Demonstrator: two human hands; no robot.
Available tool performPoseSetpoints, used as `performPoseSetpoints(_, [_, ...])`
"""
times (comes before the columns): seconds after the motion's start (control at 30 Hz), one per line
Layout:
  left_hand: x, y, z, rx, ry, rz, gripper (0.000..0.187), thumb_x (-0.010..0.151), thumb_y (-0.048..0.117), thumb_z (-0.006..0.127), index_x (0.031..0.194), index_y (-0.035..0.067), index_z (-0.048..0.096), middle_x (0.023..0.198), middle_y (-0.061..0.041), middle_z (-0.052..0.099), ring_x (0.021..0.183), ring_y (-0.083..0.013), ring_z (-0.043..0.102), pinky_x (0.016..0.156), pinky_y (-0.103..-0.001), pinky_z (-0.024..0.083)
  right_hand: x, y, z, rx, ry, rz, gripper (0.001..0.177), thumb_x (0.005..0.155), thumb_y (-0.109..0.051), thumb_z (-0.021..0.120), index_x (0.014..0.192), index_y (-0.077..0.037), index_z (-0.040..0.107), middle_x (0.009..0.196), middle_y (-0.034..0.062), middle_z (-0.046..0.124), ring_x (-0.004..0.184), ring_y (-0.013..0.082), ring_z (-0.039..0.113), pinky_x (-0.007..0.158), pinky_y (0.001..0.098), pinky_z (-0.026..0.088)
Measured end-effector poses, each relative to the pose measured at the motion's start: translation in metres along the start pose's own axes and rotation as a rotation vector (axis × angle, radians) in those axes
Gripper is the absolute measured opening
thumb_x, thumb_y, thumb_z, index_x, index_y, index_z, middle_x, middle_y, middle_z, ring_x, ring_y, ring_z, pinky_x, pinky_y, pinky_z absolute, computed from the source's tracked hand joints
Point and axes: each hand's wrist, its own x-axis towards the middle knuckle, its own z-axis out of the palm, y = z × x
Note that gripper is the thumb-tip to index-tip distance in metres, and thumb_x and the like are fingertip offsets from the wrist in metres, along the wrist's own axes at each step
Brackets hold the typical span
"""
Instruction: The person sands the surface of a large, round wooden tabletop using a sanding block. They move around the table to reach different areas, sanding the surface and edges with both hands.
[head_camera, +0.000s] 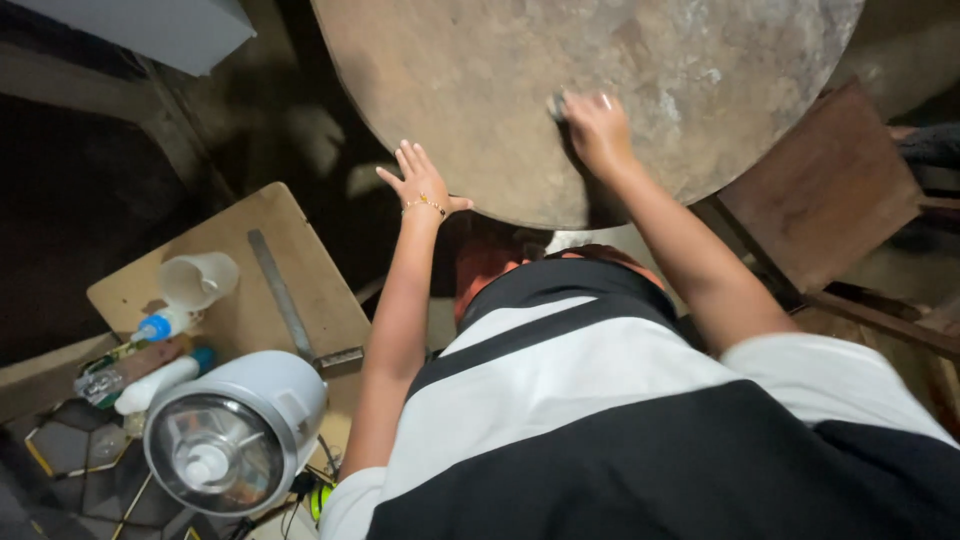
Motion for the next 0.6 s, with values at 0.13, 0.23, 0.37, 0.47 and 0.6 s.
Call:
performPoseSetpoints(0.13, [-0.021, 0.0, -0.021, -0.108, -0.017, 0.01, 0.118, 0.055, 0.061, 0.066, 0.135, 0.0, 0.005, 0.142, -0.018, 0.004, 0.133, -0.0273, 0.004, 0.1, -0.062, 0.001, -0.079, -0.034, -0.068, 0.04, -0.062, -0.031, 0.027, 0.072, -0.006, 0.058, 0.098, -0.013, 0.062, 0.093, 0.0073, 0.065, 0.084, 0.0278, 0.058, 0.07, 0.0395, 0.044])
performPoseSetpoints(0.23, [-0.025, 0.005, -0.034, -0.13, 0.026, -0.024, 0.09, 0.075, 0.039, 0.06, 0.134, -0.001, 0.005, 0.141, -0.021, 0.003, 0.132, -0.0308, 0.004, 0.097, -0.066, -0.002, -0.086, -0.033, -0.084, 0.085, -0.077, -0.101, 0.021, 0.083, -0.016, 0.048, 0.096, -0.019, 0.064, 0.101, -0.0011, 0.064, 0.088, 0.0221, 0.06, 0.076, 0.0302, 0.046])
performPoseSetpoints(0.37, [-0.016, 0.004, -0.02, -0.118, -0.005, -0.013, 0.102, 0.067, 0.044, 0.065, 0.135, -0.001, 0.004, 0.141, -0.02, 0.002, 0.132, -0.0301, 0.003, 0.098, -0.064, 0.0, -0.066, -0.004, -0.036, -0.003, -0.009, -0.175, 0.016, 0.082, -0.016, 0.05, 0.089, -0.018, 0.064, 0.098, -0.0011, 0.065, 0.085, 0.0219, 0.06, 0.07, 0.0319, 0.047])
performPoseSetpoints(0.47, [-0.019, 0.006, -0.022, -0.118, -0.005, -0.02, 0.104, 0.065, 0.043, 0.067, 0.135, -0.002, 0.004, 0.141, -0.02, 0.002, 0.132, -0.0308, 0.004, 0.099, -0.063, 0.001, -0.024, 0.017, 0.0, -0.062, 0.073, -0.159, 0.012, 0.081, -0.015, 0.054, 0.084, -0.018, 0.065, 0.093, -0.0016, 0.067, 0.084, 0.0208, 0.06, 0.07, 0.0308, 0.047])
performPoseSetpoints(0.6, [-0.004, 0.009, -0.012, -0.093, 0.007, -0.028, 0.108, 0.06, 0.04, 0.07, 0.134, -0.002, 0.004, 0.14, -0.022, 0.001, 0.131, -0.0332, 0.003, 0.097, -0.066, -0.004, 0.025, 0.042, 0.042, -0.165, 0.173, -0.112, 0.012, 0.075, -0.015, 0.057, 0.083, -0.019, 0.065, 0.089, -0.0039, 0.067, 0.084, 0.0177, 0.059, 0.071, 0.0279, 0.046])
